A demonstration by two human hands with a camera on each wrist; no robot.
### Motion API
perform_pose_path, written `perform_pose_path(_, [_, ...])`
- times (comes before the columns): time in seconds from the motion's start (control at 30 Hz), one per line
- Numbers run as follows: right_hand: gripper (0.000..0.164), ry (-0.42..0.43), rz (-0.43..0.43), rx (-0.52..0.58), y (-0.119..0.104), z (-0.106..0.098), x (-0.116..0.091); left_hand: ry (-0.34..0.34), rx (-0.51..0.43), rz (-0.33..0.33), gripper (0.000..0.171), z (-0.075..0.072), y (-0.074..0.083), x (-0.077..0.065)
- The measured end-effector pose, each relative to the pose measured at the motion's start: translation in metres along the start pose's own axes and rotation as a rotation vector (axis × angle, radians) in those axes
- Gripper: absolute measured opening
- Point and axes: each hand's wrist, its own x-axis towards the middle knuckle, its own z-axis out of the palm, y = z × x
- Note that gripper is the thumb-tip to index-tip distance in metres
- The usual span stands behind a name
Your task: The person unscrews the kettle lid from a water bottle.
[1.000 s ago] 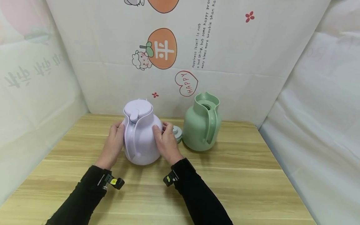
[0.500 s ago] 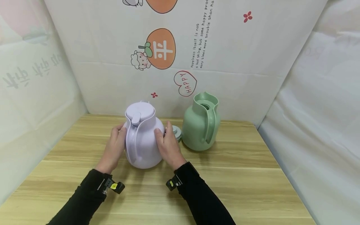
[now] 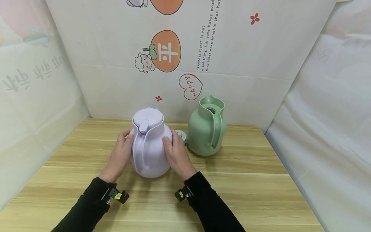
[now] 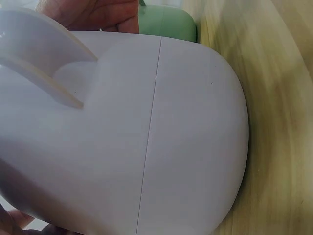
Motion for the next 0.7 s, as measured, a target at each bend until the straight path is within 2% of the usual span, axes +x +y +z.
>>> perform_pose_path(0.17, [0.057,-0.004,-0.013,0.026,0.001,-0.004,-0.004,-0.004,0.063,0.057,0.066,0.002,0.001,-0.002])
perform_pose_path(0.4, [0.053,-0.01,-0.007,0.033,0.001,-0.011,-0.014,-0.024,0.068,0.087,0.064,0.006,0.003,-0.007])
perform_pose_path(0.7, [0.069,-0.026,0.139,0.01,-0.002,-0.02,-0.032,-0.056,0.056,0.114,0.063,0.01,0.009,-0.013])
